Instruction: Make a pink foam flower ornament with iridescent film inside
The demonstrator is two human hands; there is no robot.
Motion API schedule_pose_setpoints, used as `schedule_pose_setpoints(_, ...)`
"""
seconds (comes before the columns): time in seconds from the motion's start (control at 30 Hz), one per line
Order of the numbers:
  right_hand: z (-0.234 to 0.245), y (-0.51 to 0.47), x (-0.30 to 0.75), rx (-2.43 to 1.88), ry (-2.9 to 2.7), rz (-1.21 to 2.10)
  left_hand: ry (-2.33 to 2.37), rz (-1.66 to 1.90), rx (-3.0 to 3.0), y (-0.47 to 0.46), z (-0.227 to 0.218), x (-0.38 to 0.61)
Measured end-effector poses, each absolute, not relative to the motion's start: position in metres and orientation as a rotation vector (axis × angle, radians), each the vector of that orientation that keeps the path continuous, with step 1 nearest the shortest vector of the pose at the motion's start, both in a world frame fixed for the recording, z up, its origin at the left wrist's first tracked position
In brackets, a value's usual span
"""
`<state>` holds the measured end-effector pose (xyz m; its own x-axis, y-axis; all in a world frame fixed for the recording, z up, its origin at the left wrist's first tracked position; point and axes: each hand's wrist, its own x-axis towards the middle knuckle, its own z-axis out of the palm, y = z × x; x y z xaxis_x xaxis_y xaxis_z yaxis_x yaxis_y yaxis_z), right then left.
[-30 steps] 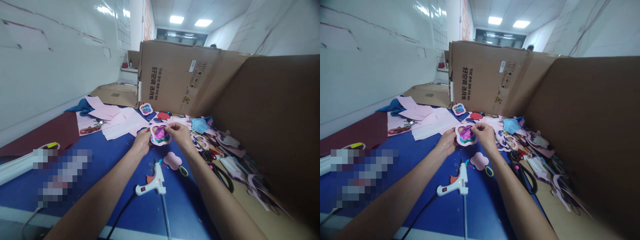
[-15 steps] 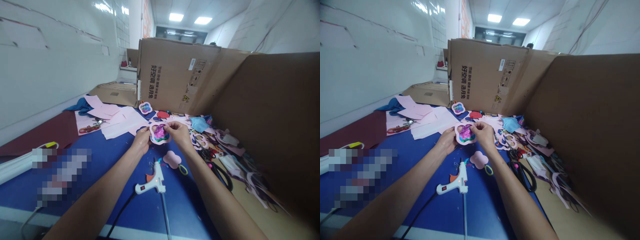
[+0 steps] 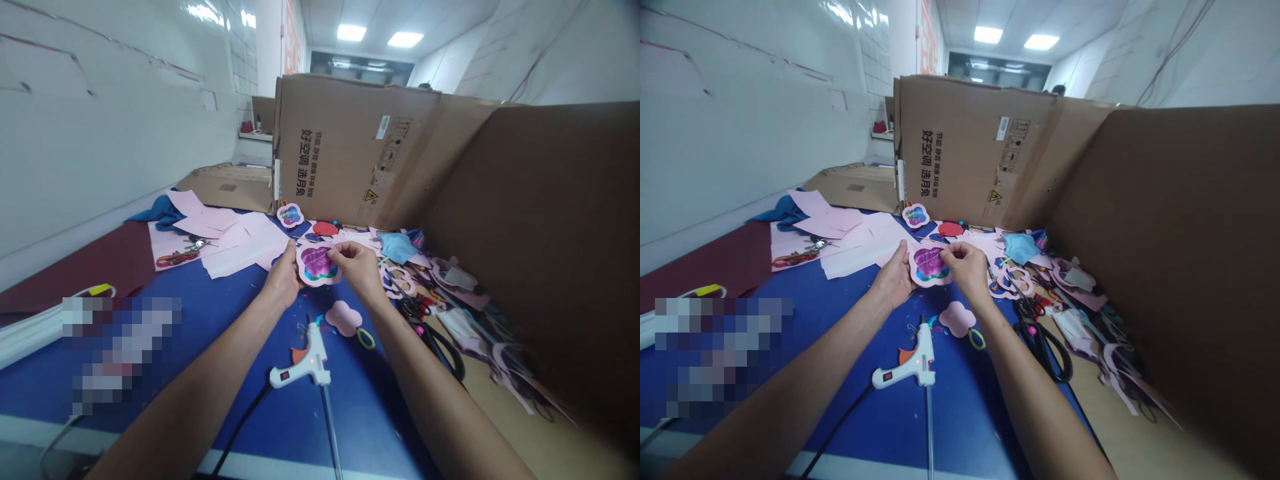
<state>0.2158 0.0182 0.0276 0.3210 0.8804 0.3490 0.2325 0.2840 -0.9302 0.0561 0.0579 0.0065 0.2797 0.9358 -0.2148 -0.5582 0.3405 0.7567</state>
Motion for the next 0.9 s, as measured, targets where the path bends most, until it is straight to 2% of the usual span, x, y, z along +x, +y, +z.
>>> schedule_pose_setpoints(0.23,0.027,0.018,0.216,-1.243,-1.232,0.616,0.726,1.114,0.852,0.057,-0.004,0.055)
schedule_pose_setpoints(0.6,0.027,0.023,0.225,-1.213,-1.062,0.870,0.717,1.177,0.929,0.060,-0.007,0.054)
schedule_pose_setpoints(0.9,0.028,0.021,0.223,-1.145,-1.055,0.878,0.677,1.164,0.866,0.057,-0.002,0.054)
